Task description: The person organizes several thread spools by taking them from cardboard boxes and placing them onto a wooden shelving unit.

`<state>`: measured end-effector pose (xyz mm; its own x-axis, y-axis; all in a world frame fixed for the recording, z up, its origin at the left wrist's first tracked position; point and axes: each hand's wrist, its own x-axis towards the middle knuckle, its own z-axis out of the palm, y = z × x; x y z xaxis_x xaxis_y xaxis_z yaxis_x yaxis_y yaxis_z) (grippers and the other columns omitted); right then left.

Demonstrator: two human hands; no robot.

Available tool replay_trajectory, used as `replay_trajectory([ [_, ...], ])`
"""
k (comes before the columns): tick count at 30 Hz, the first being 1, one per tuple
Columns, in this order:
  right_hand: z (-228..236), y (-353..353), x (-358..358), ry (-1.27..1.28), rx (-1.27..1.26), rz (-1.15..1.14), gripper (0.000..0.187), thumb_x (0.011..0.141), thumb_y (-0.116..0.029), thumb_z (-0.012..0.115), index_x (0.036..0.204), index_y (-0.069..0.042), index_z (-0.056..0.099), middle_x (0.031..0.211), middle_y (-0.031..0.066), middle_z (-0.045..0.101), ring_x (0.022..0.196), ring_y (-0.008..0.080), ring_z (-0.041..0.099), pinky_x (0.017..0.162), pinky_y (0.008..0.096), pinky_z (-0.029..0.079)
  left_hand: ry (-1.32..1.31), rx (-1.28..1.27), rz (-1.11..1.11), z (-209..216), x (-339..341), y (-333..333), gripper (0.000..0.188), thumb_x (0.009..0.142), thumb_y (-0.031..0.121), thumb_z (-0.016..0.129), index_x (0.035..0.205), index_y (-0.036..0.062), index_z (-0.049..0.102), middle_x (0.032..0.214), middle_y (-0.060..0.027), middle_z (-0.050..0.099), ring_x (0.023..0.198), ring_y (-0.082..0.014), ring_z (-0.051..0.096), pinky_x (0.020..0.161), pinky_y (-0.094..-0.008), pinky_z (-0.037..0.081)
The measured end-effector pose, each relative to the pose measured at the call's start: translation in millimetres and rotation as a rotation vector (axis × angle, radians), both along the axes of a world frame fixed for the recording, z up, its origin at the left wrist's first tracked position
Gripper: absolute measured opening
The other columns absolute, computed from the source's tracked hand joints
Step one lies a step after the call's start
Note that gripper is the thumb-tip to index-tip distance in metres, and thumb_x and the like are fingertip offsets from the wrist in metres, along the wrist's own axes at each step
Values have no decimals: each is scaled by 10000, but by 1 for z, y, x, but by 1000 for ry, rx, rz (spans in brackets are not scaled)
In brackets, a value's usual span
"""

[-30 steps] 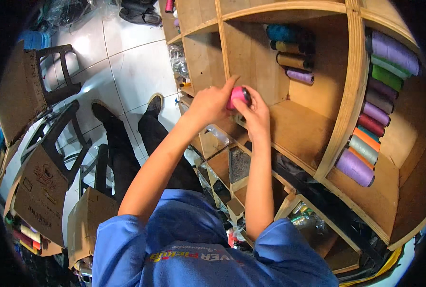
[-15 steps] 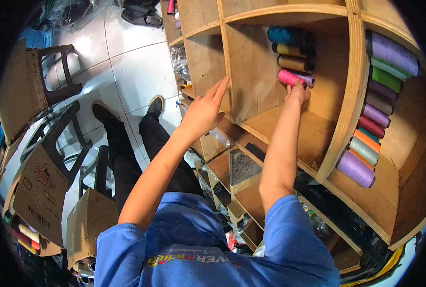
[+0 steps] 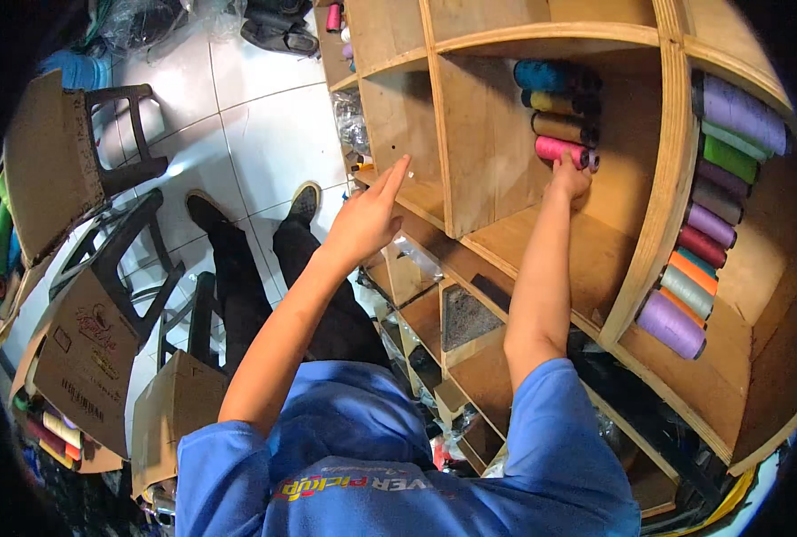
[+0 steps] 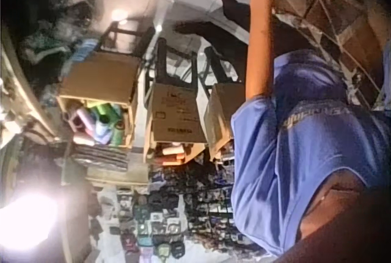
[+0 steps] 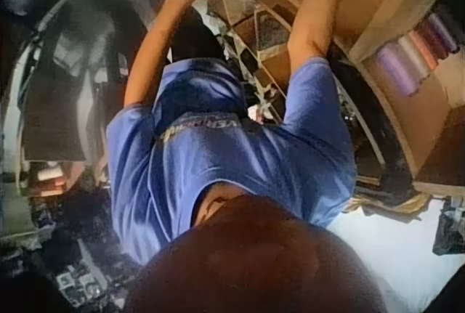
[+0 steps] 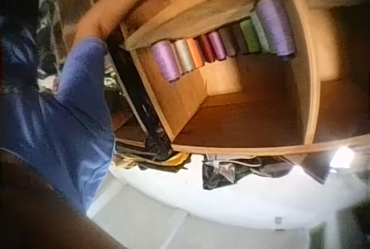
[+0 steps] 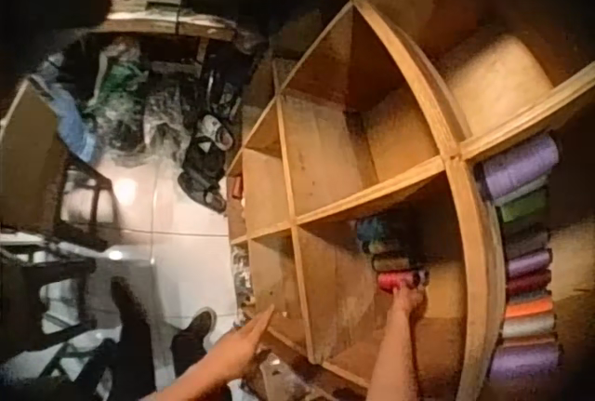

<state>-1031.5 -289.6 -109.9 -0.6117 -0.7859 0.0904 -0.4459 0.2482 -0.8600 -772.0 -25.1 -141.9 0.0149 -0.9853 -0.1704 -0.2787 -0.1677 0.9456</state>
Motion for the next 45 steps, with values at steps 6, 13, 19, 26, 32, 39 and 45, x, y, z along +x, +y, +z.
replay_trajectory([
  [6,-21,12,-12,-179,-51,73,571,707,64,697,1191,50,395,1120,153,525,963,275,562,762,338,550,-12,11,58,-3,21,10,720,705,18,657,1343,95,332,1251,-217,488,1072,-376,526,871,-424,462],
  [13,-24,105,73,-241,-42,288,297,784,-4,642,1053,66,536,916,152,618,813,218,624,723,303,542,32,4,199,-8,74,51,263,753,34,635,1015,55,611,791,-145,668,734,-317,654,664,-389,522],
  [19,-56,190,157,-379,423,792,299,869,-106,593,1126,22,510,897,123,634,770,183,627,648,268,512,-121,-40,415,40,153,103,221,794,97,616,1013,66,610,805,-144,671,736,-309,651,670,-380,520],
  [26,-5,328,356,-279,782,1557,362,803,-31,620,1147,22,521,998,154,626,849,188,636,689,265,519,-221,-161,1070,155,236,257,206,827,77,597,1029,40,617,714,-91,639,627,-128,614,582,-270,486],
  [32,72,415,489,-251,339,2091,298,803,-61,628,1094,-17,581,989,111,644,906,175,634,701,284,521,-372,-99,1765,200,278,389,205,828,102,617,1022,33,617,748,-62,622,639,-130,576,616,-269,479],
  [39,134,510,573,-236,191,2474,314,778,-82,628,1080,-19,569,959,135,634,879,224,637,780,320,499,-1032,605,1727,164,356,482,417,741,288,678,1054,32,579,1074,-154,558,1015,-332,542,859,-446,443],
  [45,113,554,655,71,-535,2529,349,762,-164,636,1064,-14,549,1013,141,573,983,292,549,851,385,450,-1055,832,1571,143,380,472,372,742,287,690,987,31,575,1035,-132,554,1007,-325,535,823,-513,434],
])
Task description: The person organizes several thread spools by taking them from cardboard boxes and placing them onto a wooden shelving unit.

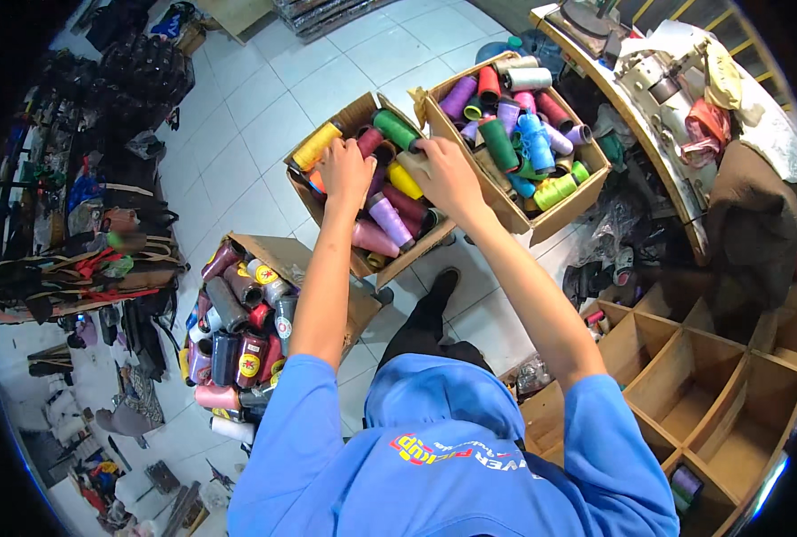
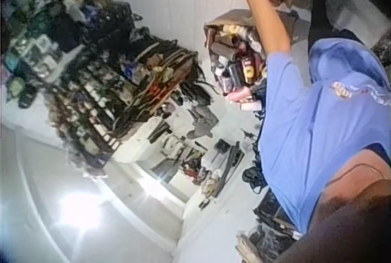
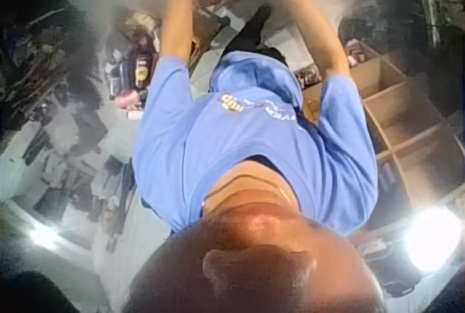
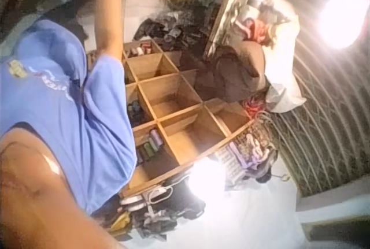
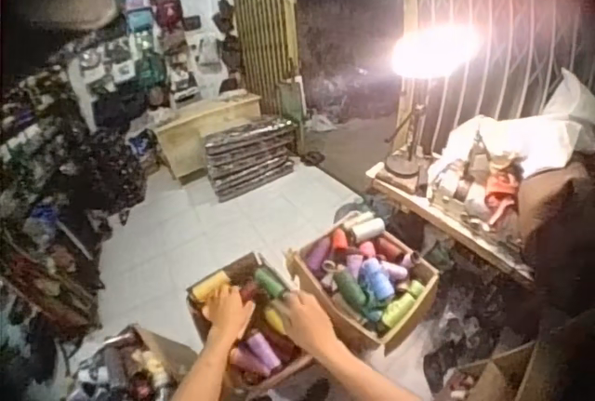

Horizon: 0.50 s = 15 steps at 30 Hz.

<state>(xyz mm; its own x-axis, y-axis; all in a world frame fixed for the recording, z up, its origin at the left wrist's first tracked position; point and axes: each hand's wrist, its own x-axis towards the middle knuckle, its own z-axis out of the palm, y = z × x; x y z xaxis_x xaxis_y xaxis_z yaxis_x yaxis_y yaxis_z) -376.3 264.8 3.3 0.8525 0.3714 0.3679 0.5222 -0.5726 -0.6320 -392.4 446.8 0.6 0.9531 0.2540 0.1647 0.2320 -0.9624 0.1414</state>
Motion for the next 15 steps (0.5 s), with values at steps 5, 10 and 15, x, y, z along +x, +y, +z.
replay_trajectory([
  [5,-12,27,33,-278,-404,-71,482,682,-276,695,1071,-42,534,1181,135,475,1111,293,441,832,406,436,-111,-50,8,-11,-17,-3,374,754,260,681,1020,27,560,1022,-147,540,992,-335,538,792,-472,457],
  [10,-22,35,43,-386,-490,-94,296,703,-164,613,967,-36,577,1081,106,502,1062,243,478,786,376,453,65,-5,82,-14,-33,-18,310,758,174,650,991,29,506,953,-171,575,911,-339,595,747,-467,489],
  [15,-21,43,41,-291,-476,-74,191,719,-148,593,873,-36,586,972,102,549,941,247,557,736,390,485,129,26,147,-14,-28,-14,246,733,116,631,920,26,499,811,-198,619,789,-343,639,688,-444,515],
])
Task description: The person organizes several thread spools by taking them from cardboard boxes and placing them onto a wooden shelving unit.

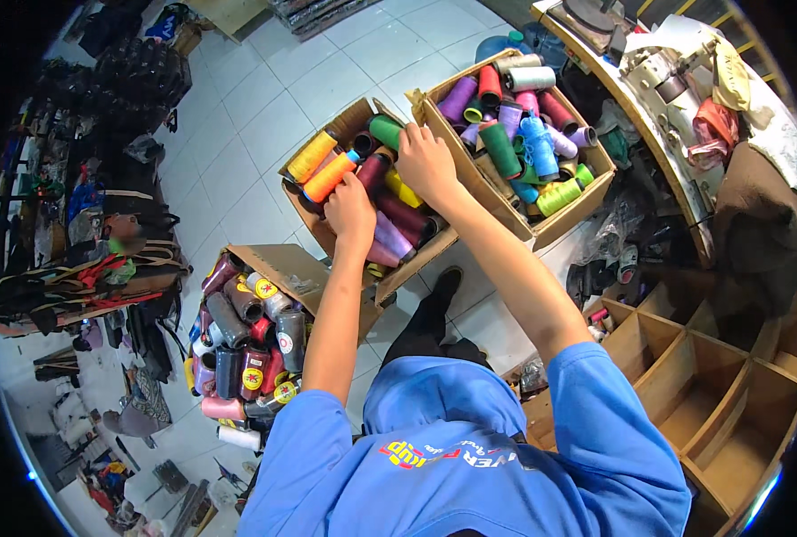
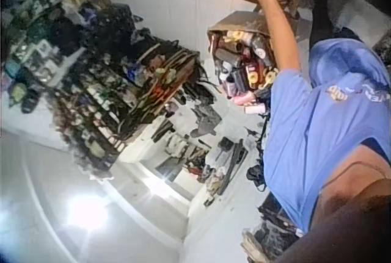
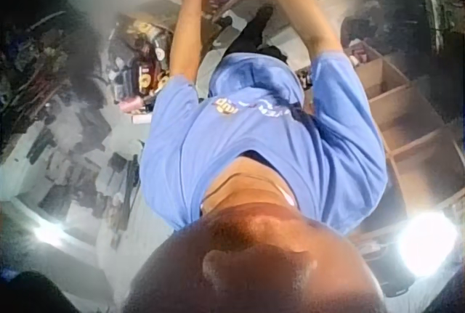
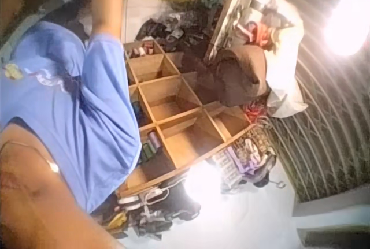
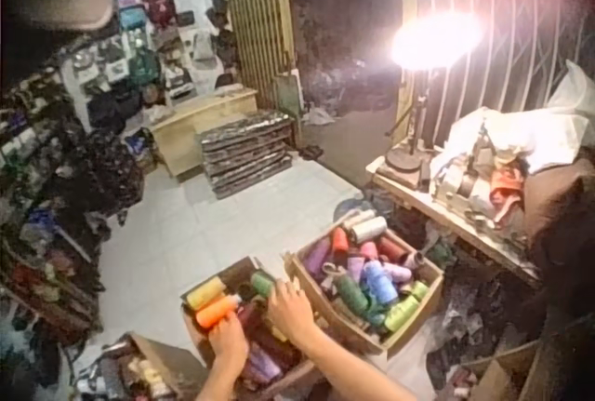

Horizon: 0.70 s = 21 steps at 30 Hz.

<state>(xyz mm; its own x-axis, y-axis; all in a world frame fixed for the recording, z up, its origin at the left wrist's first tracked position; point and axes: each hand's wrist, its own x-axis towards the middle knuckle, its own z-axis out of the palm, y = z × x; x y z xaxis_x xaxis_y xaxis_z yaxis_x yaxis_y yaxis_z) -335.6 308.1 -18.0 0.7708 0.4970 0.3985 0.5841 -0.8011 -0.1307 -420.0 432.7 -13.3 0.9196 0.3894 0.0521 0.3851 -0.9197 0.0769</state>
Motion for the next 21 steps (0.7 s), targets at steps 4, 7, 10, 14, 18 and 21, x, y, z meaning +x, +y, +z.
replay_trajectory([
  [4,15,-2,5,226,227,-25,190,744,-158,585,857,-7,563,878,160,592,825,323,603,700,443,499,-38,-206,114,12,2,6,340,706,176,667,970,38,503,817,-212,634,821,-391,628,727,-488,500],
  [7,30,-16,2,388,363,-73,267,770,-185,595,943,17,585,894,219,618,847,354,613,727,423,502,-187,-434,182,27,-2,18,457,634,271,750,968,25,558,877,-208,650,840,-382,627,740,-454,497],
  [10,44,-42,-7,501,758,-166,393,729,-229,662,1019,33,617,915,225,646,835,319,645,748,376,512,-286,-812,199,47,-8,25,407,619,223,784,915,-7,626,842,-139,663,751,-254,644,709,-362,495],
  [14,39,-110,-37,653,1193,-165,366,778,-203,692,1040,40,614,935,141,669,832,175,652,742,285,516,-390,-1300,86,75,-18,-1,325,674,94,768,960,14,634,876,-51,648,764,-130,607,715,-274,485],
  [18,54,-191,-101,741,1450,-304,357,816,-158,670,1094,49,583,1008,127,636,927,164,609,814,279,490,-294,-1444,-110,80,-17,-51,360,700,118,762,1007,5,611,917,-34,635,793,-123,599,747,-269,475],
  [21,57,-243,-159,671,1635,-493,352,811,-133,667,1099,51,585,1005,129,635,925,167,607,807,276,495,-118,-1509,-231,84,-18,-114,309,705,127,760,947,13,605,867,-26,631,735,-98,583,683,-252,472],
])
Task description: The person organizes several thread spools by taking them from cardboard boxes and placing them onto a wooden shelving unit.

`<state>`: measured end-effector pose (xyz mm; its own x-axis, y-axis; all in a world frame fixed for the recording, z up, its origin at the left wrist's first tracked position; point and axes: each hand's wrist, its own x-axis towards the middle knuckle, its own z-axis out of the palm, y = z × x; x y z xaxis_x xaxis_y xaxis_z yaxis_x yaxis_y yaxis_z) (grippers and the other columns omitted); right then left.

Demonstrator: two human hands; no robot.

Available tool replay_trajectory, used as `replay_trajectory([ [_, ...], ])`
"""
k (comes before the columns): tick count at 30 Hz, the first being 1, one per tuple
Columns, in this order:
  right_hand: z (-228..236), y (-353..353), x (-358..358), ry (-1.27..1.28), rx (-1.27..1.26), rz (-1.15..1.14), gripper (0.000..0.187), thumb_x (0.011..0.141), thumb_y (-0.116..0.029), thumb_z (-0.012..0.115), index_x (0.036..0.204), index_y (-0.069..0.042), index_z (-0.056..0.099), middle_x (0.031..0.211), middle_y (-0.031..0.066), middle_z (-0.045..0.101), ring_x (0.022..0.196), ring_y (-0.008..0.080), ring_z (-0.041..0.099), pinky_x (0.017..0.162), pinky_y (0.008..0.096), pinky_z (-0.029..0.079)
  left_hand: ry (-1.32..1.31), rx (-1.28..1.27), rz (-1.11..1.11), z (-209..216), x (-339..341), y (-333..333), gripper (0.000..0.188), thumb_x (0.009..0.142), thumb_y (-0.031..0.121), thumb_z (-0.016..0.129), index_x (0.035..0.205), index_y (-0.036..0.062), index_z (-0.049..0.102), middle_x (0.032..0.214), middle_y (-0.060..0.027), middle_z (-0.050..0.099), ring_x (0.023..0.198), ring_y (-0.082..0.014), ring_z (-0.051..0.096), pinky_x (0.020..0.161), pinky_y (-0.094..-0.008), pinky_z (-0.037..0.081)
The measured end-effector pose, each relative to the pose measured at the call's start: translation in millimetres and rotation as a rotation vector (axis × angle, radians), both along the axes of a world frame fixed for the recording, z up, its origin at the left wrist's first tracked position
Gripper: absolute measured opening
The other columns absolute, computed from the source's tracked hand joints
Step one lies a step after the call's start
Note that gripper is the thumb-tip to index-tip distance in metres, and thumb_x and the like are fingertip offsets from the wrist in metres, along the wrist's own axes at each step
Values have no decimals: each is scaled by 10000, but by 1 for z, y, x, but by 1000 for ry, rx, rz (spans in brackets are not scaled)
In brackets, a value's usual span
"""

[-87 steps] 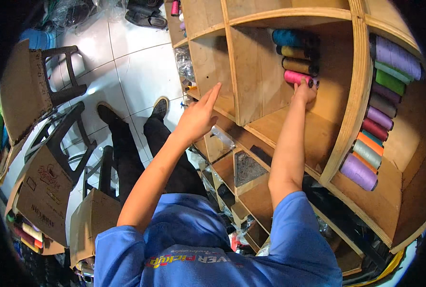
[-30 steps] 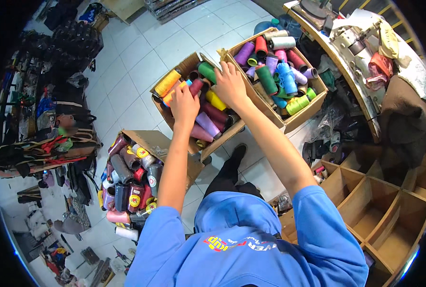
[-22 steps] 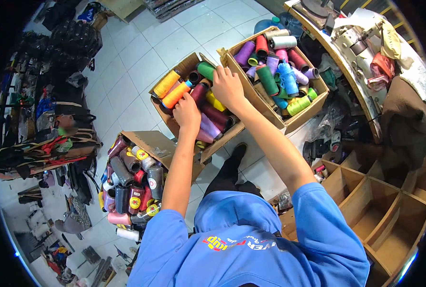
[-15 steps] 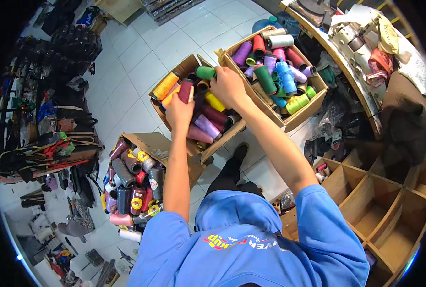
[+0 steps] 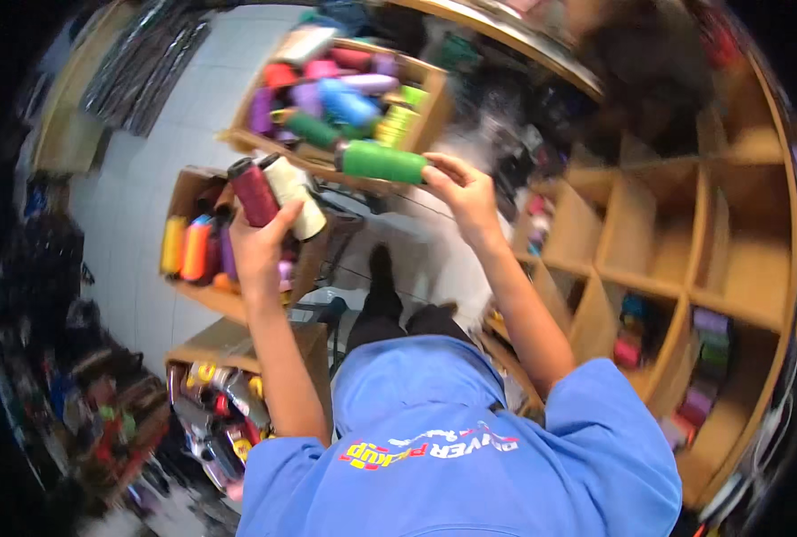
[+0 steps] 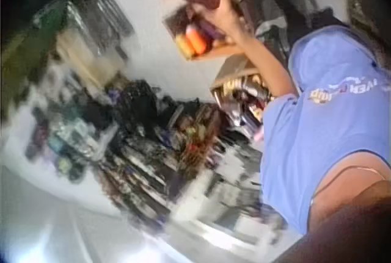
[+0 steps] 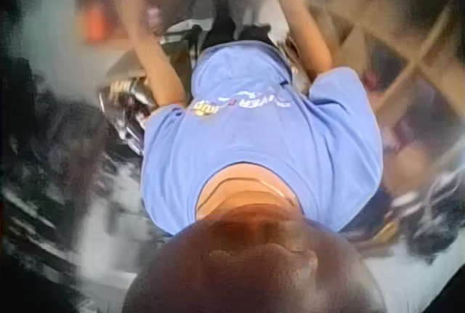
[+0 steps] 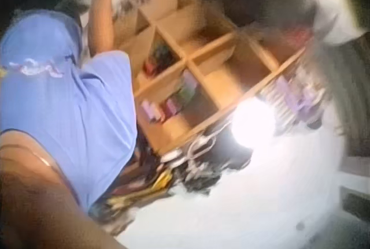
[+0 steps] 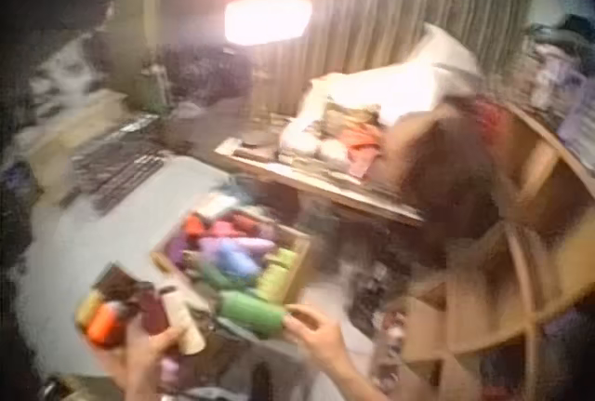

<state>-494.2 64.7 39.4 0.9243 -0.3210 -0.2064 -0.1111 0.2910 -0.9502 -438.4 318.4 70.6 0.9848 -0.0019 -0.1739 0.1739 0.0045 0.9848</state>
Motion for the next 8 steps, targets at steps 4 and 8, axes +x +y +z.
replay_trajectory([
  [4,-10,-61,-101,127,-172,-251,301,811,-108,657,1061,54,608,982,116,643,893,150,609,776,254,498,142,-21,-427,-23,-21,-89,299,693,117,765,921,15,600,823,-14,617,692,-84,557,642,-241,444],
  [8,-43,-118,-236,389,-310,-589,374,807,-127,666,1152,-3,588,982,109,655,913,163,615,837,262,484,270,6,-845,-61,-69,-183,428,669,166,786,1022,38,582,883,-29,628,761,-91,558,699,-245,441],
])
